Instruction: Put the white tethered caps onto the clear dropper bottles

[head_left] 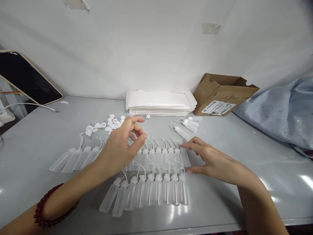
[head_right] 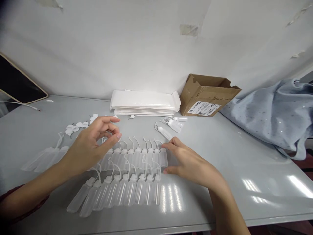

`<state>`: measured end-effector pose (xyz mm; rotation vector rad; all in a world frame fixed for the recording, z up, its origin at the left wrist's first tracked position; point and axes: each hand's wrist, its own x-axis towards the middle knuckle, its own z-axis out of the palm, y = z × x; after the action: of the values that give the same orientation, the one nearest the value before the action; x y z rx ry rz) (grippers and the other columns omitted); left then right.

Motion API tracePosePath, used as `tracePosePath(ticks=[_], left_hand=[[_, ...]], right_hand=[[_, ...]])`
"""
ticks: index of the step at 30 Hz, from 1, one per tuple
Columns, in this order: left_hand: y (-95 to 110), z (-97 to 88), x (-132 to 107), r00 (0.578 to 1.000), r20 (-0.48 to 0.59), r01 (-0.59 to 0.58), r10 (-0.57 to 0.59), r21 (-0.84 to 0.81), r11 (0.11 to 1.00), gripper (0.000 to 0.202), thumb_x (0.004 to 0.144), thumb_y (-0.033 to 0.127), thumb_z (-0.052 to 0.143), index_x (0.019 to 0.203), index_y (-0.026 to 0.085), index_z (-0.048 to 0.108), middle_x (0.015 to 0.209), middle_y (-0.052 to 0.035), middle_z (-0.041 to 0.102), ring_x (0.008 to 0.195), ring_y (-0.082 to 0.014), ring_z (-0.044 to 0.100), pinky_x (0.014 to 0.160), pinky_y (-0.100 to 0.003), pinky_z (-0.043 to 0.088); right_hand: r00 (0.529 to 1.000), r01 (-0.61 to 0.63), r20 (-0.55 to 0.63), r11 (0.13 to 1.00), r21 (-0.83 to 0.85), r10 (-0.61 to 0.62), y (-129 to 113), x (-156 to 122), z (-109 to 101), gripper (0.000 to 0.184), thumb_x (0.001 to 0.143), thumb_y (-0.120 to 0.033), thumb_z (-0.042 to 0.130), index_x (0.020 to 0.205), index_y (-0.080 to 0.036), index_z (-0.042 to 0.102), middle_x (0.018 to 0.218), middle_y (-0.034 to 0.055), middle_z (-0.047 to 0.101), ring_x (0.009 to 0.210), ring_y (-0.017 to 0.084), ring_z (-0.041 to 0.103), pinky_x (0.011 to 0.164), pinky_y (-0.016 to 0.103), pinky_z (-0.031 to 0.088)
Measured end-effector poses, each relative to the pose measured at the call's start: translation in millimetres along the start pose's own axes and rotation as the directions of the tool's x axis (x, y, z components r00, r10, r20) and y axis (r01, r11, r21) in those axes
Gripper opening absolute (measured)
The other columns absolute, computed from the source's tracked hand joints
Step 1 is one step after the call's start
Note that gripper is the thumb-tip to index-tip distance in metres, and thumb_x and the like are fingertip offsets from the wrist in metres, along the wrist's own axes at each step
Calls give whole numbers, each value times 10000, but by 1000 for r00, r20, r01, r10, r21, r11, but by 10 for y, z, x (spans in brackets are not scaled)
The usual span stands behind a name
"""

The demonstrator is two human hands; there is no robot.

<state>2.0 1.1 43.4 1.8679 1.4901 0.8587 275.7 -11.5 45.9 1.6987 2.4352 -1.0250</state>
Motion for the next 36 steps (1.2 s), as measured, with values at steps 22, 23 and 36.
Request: tracePosePath(ticks=[22, 23, 36], left_hand=[[-186, 56, 1027, 962, 273, -147, -4, 532, 834, 178, 900, 267, 554, 970, 126, 636, 969, -85, 656, 899, -228, 627, 815, -395, 497], [-182, 91, 1057, 961, 277, -141, -17, 541, 829, 198, 911, 294, 560, 997, 128, 627, 993, -77, 649, 889, -211, 629, 805, -395, 511], [257, 26, 530, 880, 465, -132, 100, 35, 991, 198, 881, 376, 541, 913, 194, 614, 777, -6, 697, 713, -146, 664, 654, -255, 532]], right_hand=[[932, 68, -360, 997, 39, -49, 23, 43, 33, 446, 832, -358, 599, 1243, -240, 471, 1031, 78, 563, 851, 227, 592, 713, 398, 531], [911, 120, -403, 991, 57, -87, 5, 47, 44, 446, 836, -345, 601, 1249, -242, 467, 1050, 82, 572, 873, 230, 595, 712, 395, 536], [864, 413, -439, 846, 337, -247, -222, 92, 236, 557, 818, -144, 625, 1328, -292, 457, 1161, 51, 640, 925, 194, 617, 787, 380, 546]])
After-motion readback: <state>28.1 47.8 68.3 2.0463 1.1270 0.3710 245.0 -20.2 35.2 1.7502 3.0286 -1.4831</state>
